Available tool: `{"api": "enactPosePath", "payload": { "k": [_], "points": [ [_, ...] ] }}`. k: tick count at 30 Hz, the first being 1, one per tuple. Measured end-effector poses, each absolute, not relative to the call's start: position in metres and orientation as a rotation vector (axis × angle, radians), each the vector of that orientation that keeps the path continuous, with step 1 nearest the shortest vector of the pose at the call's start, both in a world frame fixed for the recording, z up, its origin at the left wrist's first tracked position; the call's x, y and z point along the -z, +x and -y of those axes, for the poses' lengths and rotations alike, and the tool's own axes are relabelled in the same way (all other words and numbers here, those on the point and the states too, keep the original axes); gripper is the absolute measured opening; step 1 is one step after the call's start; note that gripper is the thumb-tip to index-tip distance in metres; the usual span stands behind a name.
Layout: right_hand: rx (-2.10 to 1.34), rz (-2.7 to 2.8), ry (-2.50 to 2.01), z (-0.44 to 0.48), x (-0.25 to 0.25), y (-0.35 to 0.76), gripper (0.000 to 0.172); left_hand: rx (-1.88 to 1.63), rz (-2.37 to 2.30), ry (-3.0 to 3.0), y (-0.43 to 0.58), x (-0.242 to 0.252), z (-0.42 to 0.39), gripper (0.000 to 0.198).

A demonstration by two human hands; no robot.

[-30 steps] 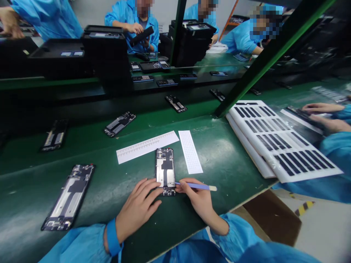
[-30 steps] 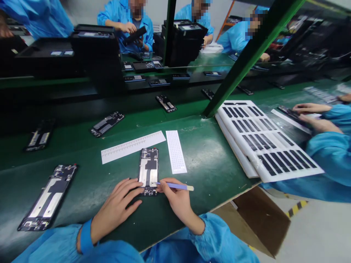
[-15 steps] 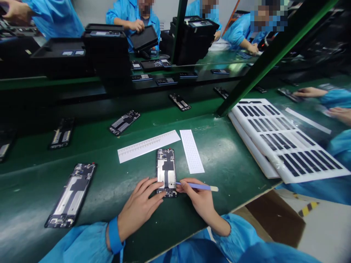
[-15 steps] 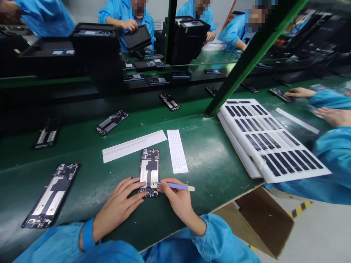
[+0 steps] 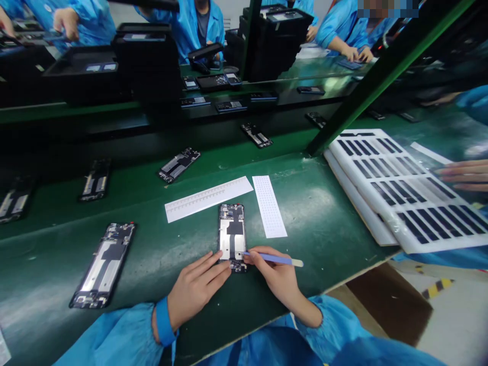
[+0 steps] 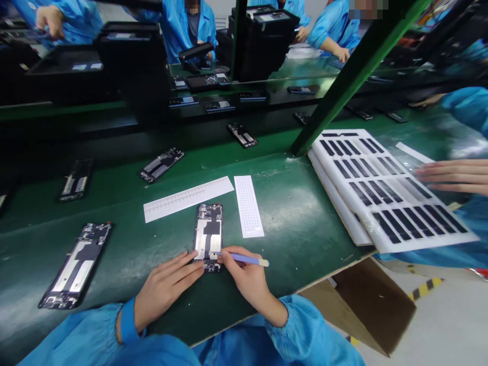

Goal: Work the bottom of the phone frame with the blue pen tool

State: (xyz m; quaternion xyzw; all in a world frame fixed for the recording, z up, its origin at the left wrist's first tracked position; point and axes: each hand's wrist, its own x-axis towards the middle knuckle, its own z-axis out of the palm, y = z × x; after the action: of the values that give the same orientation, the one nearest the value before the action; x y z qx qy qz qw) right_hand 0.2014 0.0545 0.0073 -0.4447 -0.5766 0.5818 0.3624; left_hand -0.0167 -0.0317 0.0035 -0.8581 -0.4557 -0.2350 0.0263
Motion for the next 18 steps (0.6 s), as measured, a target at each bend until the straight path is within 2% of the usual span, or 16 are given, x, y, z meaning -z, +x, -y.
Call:
{"api": "enactPosePath", "payload": {
  "k": [10, 15, 18],
  "points": [
    [-1.52, 1.444, -1.121, -0.054, -0.006, 0.198, 0.027, 1.017, 1.586, -2.603, -0.014, -0.001, 0.028, 0.017],
    [-1.504, 1.452, -1.149, -0.054, -0.006, 0.205, 0.028, 0.921, 1.726, -2.628, -0.012, 0.0, 0.023, 0.026],
    [-1.495, 1.459, -1.163, -0.05, -0.006, 0.208, 0.035, 0.869, 1.739, -2.631, -0.003, 0.004, 0.024, 0.022]
  ]
}}
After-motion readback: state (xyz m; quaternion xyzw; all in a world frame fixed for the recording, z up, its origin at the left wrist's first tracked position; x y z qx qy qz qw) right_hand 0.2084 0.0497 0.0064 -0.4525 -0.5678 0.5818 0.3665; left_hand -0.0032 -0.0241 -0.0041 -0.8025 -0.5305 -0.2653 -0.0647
